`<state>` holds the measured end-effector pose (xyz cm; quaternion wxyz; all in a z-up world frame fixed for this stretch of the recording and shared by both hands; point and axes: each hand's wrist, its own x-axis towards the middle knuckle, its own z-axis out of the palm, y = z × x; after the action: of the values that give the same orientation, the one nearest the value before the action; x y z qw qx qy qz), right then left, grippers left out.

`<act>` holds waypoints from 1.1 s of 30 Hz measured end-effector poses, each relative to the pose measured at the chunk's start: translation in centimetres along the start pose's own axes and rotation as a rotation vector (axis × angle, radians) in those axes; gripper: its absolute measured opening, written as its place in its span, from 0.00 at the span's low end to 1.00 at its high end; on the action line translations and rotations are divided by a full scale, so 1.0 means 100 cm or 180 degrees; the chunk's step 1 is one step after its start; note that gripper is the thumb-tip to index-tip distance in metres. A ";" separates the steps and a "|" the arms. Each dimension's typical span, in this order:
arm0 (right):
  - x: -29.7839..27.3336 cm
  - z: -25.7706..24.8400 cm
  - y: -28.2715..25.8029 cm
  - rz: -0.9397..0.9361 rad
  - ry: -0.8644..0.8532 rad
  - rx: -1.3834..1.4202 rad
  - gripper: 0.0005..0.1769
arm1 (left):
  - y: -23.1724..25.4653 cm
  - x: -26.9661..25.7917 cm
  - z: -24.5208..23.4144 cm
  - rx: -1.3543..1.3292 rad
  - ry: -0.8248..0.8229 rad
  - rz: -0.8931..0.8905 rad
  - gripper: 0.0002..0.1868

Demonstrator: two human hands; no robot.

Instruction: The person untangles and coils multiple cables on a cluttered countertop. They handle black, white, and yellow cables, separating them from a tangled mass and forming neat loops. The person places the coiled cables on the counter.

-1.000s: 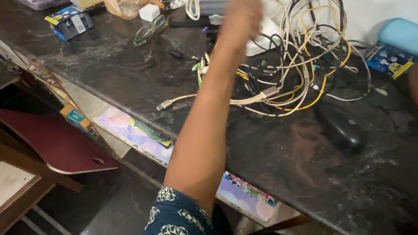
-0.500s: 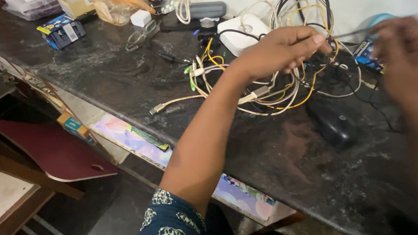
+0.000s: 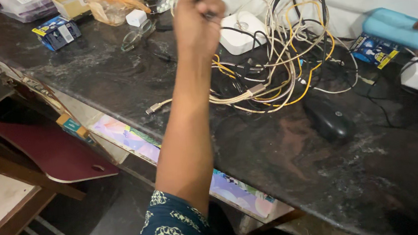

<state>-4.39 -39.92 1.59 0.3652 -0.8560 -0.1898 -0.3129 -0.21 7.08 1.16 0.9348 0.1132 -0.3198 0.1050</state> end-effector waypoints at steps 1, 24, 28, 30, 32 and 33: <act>-0.001 -0.001 0.003 -0.0016 -0.0048 -0.0068 0.12 | 0.003 0.002 -0.003 0.0078 0.0272 0.0402 0.12; -0.019 0.023 -0.109 0.0079 -0.0953 -0.0747 0.19 | -0.088 -0.057 0.057 0.4450 -0.1958 0.0006 0.12; -0.012 -0.002 -0.066 0.0116 -0.0874 -0.0444 0.14 | -0.034 -0.010 0.010 0.4134 -0.0063 0.0538 0.14; -0.009 -0.008 -0.048 0.0166 -0.0827 -0.0281 0.13 | -0.010 -0.003 -0.005 0.2705 0.0808 0.0306 0.13; -0.010 -0.008 -0.042 0.0350 -0.0732 -0.0225 0.13 | 0.009 0.000 -0.011 0.1448 0.1280 0.0134 0.15; -0.009 -0.007 -0.044 0.0558 -0.0769 -0.0330 0.14 | 0.013 0.002 -0.012 0.0916 0.1346 0.0142 0.16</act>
<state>-7.82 -37.63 3.60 0.3209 -0.9184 -0.1405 -0.1840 0.22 8.64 0.56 0.9526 0.2135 -0.1014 0.1914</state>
